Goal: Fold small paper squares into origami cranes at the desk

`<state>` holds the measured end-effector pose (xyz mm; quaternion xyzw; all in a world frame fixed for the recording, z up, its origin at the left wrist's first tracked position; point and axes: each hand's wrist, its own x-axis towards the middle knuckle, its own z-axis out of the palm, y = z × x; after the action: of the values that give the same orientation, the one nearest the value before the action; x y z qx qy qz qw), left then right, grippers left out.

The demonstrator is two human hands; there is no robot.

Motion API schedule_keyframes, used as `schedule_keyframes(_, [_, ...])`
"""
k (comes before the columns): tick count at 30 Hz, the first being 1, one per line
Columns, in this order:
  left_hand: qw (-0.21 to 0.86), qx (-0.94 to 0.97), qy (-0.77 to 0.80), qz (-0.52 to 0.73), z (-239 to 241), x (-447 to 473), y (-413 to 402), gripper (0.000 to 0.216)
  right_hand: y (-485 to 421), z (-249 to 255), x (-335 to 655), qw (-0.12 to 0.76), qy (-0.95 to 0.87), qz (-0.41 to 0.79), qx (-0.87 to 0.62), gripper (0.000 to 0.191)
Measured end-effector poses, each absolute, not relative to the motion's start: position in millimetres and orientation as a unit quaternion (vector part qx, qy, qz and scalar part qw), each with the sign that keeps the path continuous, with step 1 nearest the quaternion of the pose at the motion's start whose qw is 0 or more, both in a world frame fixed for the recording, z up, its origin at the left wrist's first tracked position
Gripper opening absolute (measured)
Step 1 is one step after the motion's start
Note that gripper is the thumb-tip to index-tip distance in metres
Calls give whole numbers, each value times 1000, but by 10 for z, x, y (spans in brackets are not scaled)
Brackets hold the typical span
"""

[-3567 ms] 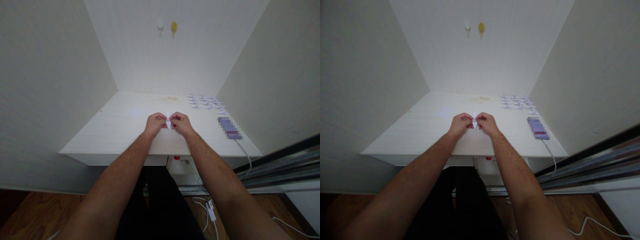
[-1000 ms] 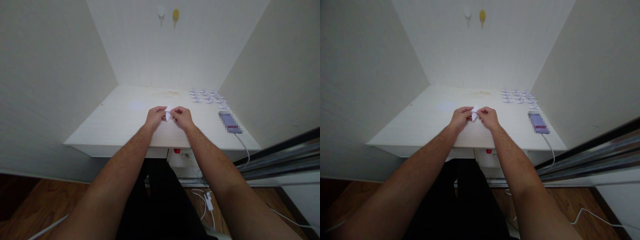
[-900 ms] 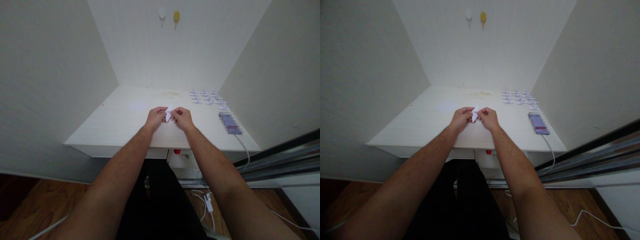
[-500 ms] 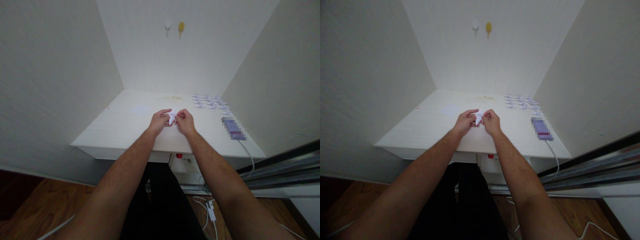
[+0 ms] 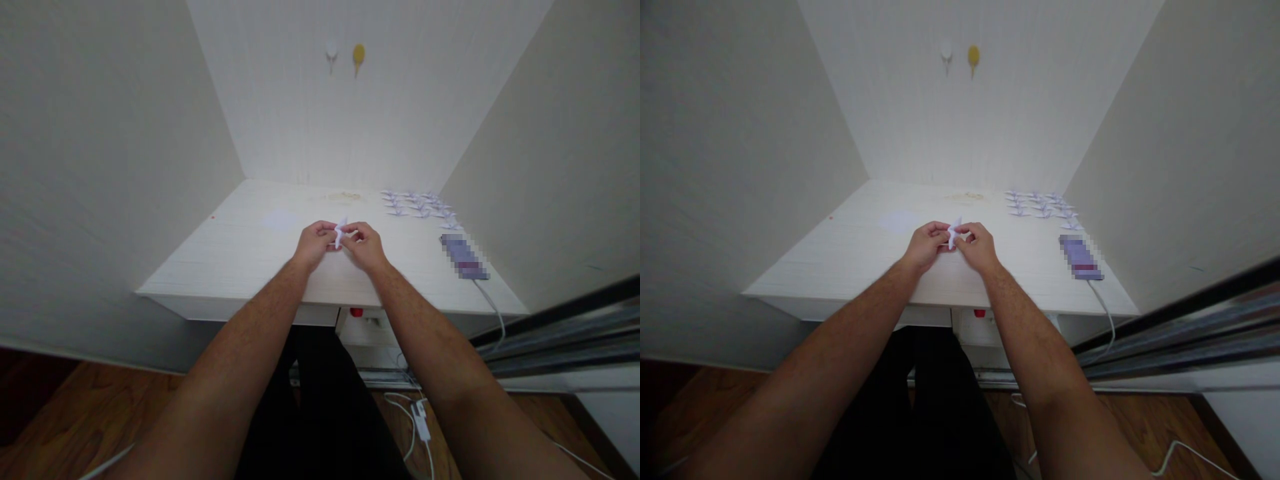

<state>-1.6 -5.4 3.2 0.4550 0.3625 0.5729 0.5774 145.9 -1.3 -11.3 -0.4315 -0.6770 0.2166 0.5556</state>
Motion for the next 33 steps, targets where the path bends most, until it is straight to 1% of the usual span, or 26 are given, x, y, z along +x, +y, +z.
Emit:
schedule_keyframes(6, [581, 448, 361, 576, 0, -23, -28, 25, -35, -93, 1452, 547, -659, 234, -460, 11])
schedule_keyframes(10, [579, 437, 366, 583, -6, -26, -13, 26, -25, -88, 1461, 547, -672, 212, -451, 6])
schedule_keyframes(14, [577, 431, 362, 592, -8, -28, -9, 28, -5, -105, 1474, 550, -684, 195, -437, 9])
schedule_keyframes(18, [579, 433, 357, 591, -12, -28, -11, 30, 15, -127, 1479, 549, -686, 201, -434, 4])
schedule_keyframes(33, [611, 432, 344, 567, 41, -17, -53, 29, 23, -126, 1492, 552, -668, 272, -419, 10])
